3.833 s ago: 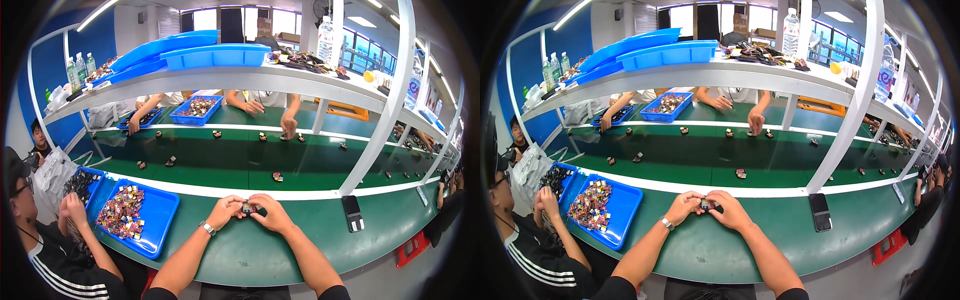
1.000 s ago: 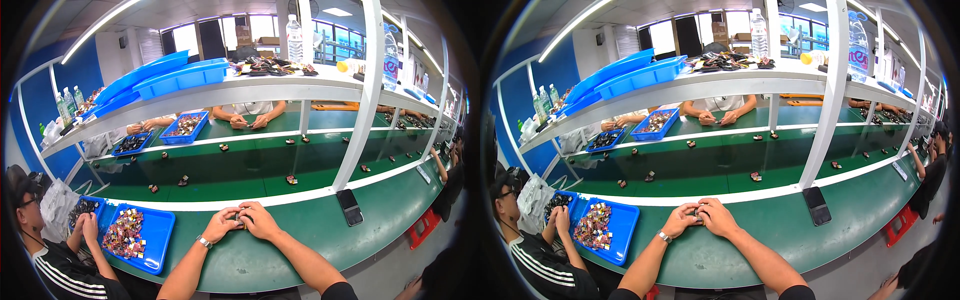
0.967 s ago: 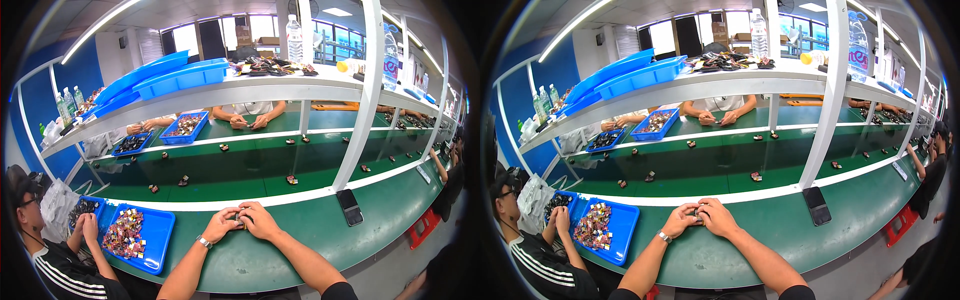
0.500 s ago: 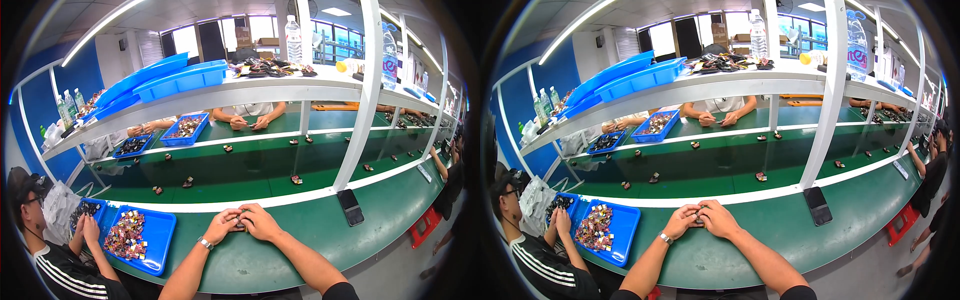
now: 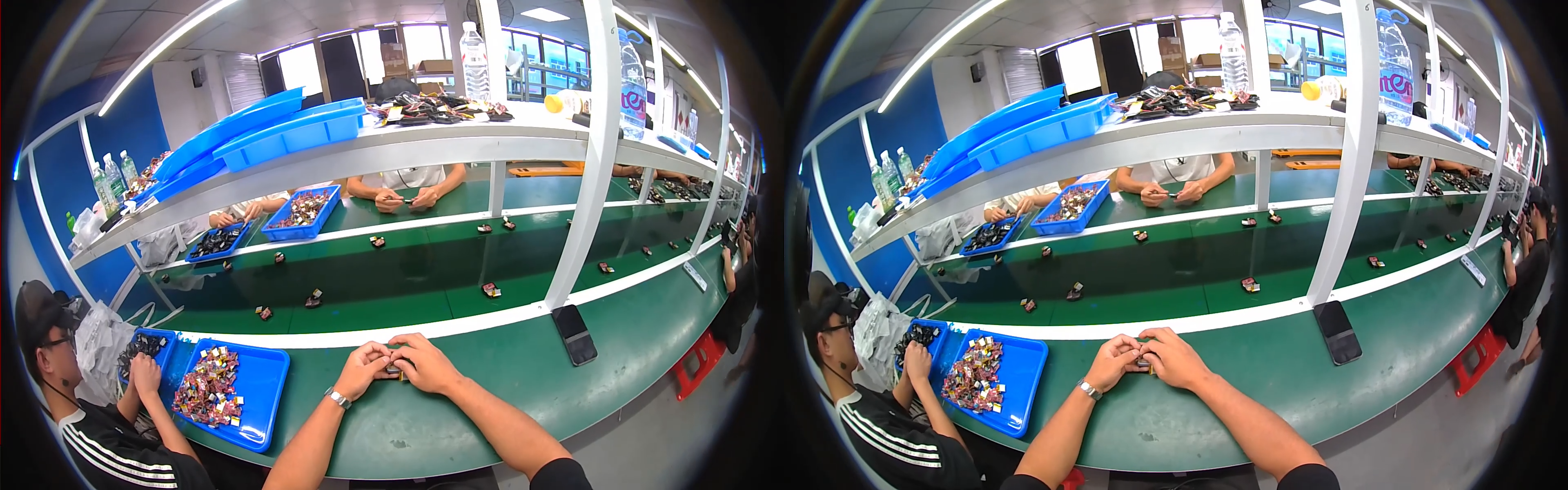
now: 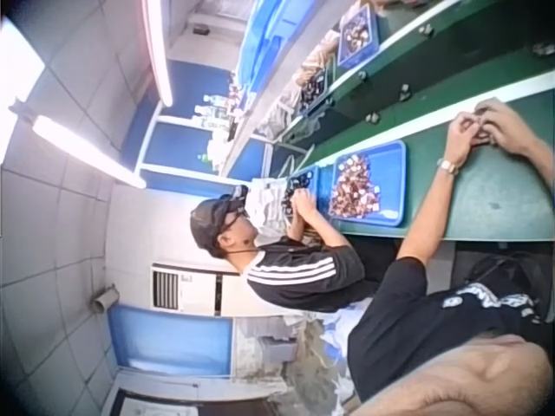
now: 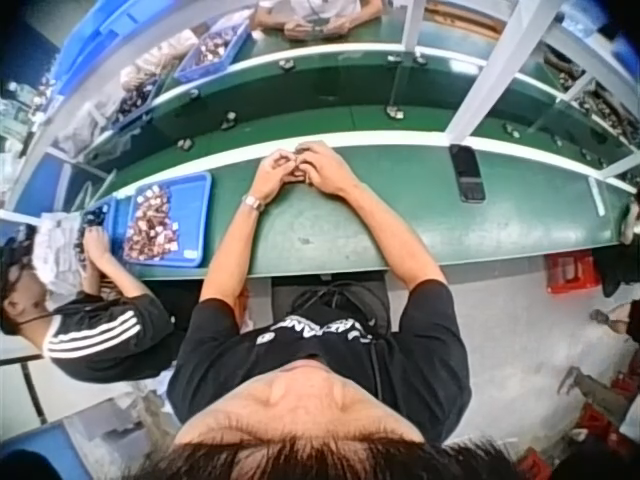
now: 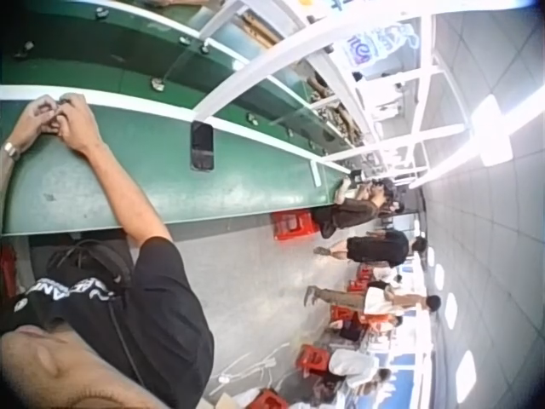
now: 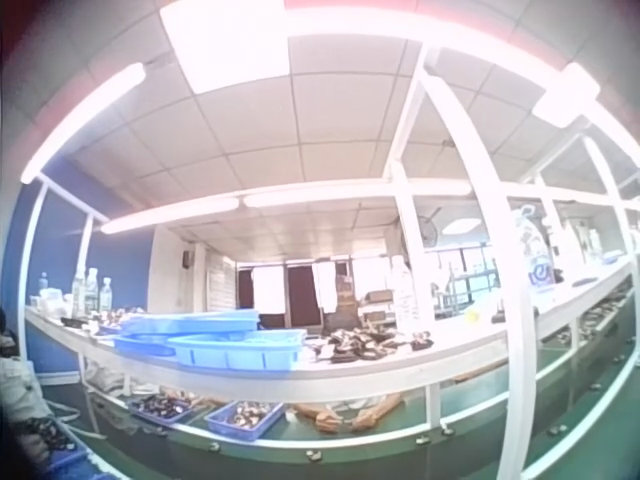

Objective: Sorting and assembling small components into electronic units on a factory conveyor belt.

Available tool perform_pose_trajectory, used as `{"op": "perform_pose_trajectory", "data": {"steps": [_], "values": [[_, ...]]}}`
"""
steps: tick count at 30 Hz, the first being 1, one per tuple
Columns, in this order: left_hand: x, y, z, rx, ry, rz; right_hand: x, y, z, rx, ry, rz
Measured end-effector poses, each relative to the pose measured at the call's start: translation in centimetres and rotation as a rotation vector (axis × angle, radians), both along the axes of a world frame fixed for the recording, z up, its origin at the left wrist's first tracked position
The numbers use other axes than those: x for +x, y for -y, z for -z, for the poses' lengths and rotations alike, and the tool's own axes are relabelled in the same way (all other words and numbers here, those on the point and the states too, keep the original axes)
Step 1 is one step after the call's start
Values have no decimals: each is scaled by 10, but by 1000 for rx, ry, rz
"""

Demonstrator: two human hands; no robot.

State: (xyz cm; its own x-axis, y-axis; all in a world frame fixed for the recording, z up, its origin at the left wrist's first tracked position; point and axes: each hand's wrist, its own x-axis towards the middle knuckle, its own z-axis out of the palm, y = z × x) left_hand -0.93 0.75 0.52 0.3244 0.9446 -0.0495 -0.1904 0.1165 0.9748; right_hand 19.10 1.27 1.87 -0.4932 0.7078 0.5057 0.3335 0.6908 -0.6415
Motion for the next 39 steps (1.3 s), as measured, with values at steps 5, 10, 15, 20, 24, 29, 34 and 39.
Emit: {"op": "perform_pose_trajectory", "data": {"steps": [5, 10, 15, 20, 24, 29, 34, 39], "values": [[7, 3, -6, -8, -31, -24, 0, -1, 2, 38, 37, 34], [1, 2, 1, 12, 20, 6, -1, 1, 0, 65, 51, 67], [-2, -1, 6, 43, 44, 42, -4, 2, 3, 110, 26, 127], [-1, -1, 5, 32, 58, 33, -9, 3, 6, 87, -28, 146], [-1, -1, 4, 28, 73, 30, -10, 4, 7, 78, -38, 144], [-1, 0, 4, 33, 71, 21, -12, 7, 5, 50, -68, 149], [1, 0, 5, 33, 80, 11, -14, 8, 9, 13, -111, 189], [-1, -1, 8, 70, 95, -30, -22, 9, 9, 45, -188, 173]]}}
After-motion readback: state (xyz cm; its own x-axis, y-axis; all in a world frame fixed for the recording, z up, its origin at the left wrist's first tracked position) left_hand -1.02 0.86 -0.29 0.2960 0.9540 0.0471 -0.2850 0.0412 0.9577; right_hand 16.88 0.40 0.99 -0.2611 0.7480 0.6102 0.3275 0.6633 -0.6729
